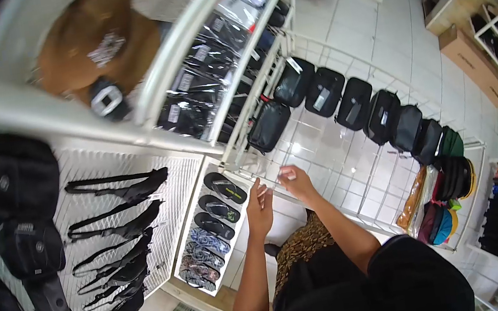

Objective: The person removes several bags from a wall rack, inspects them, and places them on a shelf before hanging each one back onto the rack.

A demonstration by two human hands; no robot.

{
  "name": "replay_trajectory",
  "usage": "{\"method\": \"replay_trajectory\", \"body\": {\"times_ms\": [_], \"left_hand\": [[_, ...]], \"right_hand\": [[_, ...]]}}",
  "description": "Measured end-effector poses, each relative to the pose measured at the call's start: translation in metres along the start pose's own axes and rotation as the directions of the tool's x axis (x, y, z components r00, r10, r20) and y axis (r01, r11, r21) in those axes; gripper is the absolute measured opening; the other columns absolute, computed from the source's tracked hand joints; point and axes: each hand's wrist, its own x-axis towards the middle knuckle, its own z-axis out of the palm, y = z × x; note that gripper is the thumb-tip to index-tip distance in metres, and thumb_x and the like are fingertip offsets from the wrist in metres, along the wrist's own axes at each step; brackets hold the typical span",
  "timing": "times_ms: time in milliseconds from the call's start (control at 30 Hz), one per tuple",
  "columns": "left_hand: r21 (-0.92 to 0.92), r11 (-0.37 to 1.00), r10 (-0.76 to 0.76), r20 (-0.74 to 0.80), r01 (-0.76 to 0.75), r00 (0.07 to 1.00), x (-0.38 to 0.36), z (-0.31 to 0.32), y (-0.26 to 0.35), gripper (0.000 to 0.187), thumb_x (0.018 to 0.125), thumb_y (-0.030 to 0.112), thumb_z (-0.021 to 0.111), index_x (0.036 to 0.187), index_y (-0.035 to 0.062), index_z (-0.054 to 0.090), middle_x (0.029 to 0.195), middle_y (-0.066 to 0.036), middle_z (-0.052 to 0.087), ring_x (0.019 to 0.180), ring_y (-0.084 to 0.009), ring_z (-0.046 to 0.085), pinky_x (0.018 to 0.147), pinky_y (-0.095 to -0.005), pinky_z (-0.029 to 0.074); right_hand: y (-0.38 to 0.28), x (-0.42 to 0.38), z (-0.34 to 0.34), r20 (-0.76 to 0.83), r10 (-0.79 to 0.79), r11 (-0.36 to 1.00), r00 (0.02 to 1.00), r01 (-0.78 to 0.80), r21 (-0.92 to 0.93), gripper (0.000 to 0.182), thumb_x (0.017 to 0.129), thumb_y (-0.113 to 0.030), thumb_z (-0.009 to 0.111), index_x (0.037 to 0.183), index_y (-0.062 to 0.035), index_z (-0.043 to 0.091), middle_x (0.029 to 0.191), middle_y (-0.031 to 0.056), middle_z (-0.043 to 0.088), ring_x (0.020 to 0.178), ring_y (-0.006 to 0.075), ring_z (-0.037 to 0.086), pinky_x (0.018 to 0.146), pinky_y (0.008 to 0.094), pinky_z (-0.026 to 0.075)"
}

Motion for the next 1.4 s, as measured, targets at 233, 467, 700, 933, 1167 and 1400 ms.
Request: {"method": "replay_trajectory", "body": {"times_ms": [233, 467, 700, 933, 1167, 1400], "left_hand": [[-0.06, 0.984, 0.154, -0.218, -0.171, 0.964, -0.09, -0.108, 0.014, 0.05, 0.099, 0.02, 0.061, 0.143, 0.0038, 0.045, 0.12, -0.019, 0.066, 0.108, -0.0206, 0.065, 0.091, -0.0318, 0.05], [0.165, 0.947, 0.32, -0.556, -0.276, 0.767, -0.191, -0.266, 0.062, 0.046, 0.098, 0.024, 0.062, 0.14, 0.0067, 0.051, 0.112, -0.017, 0.07, 0.094, -0.0244, 0.07, 0.085, -0.0335, 0.051], [0.662, 0.65, 0.76, -0.548, -0.374, 0.349, -0.291, -0.419, 0.223, 0.046, 0.094, 0.017, 0.064, 0.135, 0.0009, 0.053, 0.116, -0.022, 0.065, 0.107, -0.0335, 0.065, 0.093, -0.04, 0.05], [0.956, 0.295, 0.942, -0.289, -0.007, 0.171, -0.334, -0.548, 0.355, 0.043, 0.094, 0.026, 0.063, 0.131, 0.0049, 0.057, 0.128, -0.019, 0.059, 0.121, -0.0346, 0.054, 0.102, -0.0418, 0.043], [0.875, 0.062, 0.994, -0.096, 0.481, 0.046, -0.31, -0.645, 0.388, 0.051, 0.095, 0.042, 0.059, 0.135, 0.0103, 0.056, 0.13, -0.016, 0.058, 0.125, -0.032, 0.05, 0.106, -0.0479, 0.036], [0.923, 0.045, 0.987, -0.1, 0.381, 0.125, -0.309, -0.673, 0.387, 0.051, 0.097, 0.049, 0.053, 0.126, 0.008, 0.06, 0.112, -0.017, 0.062, 0.108, -0.0334, 0.058, 0.103, -0.0492, 0.035]], "right_hand": [[-0.124, -0.134, 0.047, 0.233, -0.031, 0.993, 0.972, 0.002, 0.122, 0.037, 0.093, -0.019, 0.068, 0.127, -0.0064, 0.059, 0.103, 0.0064, 0.066, 0.087, 0.0155, 0.067, 0.072, 0.0306, 0.054], [-0.221, -0.204, 0.169, 0.535, -0.414, 0.91, 0.737, 0.312, 0.273, 0.034, 0.093, -0.013, 0.066, 0.126, -0.0079, 0.059, 0.096, 0.0014, 0.066, 0.086, 0.0118, 0.065, 0.072, 0.0279, 0.052], [-0.399, -0.284, 0.283, 0.52, -0.803, 0.54, 0.29, 0.724, 0.43, 0.025, 0.095, -0.013, 0.067, 0.116, -0.001, 0.064, 0.096, 0.003, 0.067, 0.08, 0.008, 0.062, 0.07, 0.0233, 0.049], [-0.572, -0.334, 0.363, 0.39, -0.919, 0.005, -0.064, 0.985, 0.174, 0.024, 0.088, -0.012, 0.065, 0.112, -0.0077, 0.067, 0.089, 0.0102, 0.071, 0.067, 0.0212, 0.066, 0.067, 0.0345, 0.052], [-0.666, -0.315, 0.414, 0.451, -0.868, -0.287, -0.207, 0.951, -0.115, 0.043, 0.09, -0.017, 0.062, 0.133, -0.0197, 0.053, 0.111, 0.0164, 0.064, 0.099, 0.0362, 0.065, 0.084, 0.0484, 0.051], [-0.686, -0.306, 0.429, 0.518, -0.805, -0.437, -0.29, 0.88, -0.187, 0.034, 0.091, -0.027, 0.063, 0.124, -0.0192, 0.058, 0.104, 0.0142, 0.063, 0.093, 0.0378, 0.066, 0.079, 0.0498, 0.052]]}}
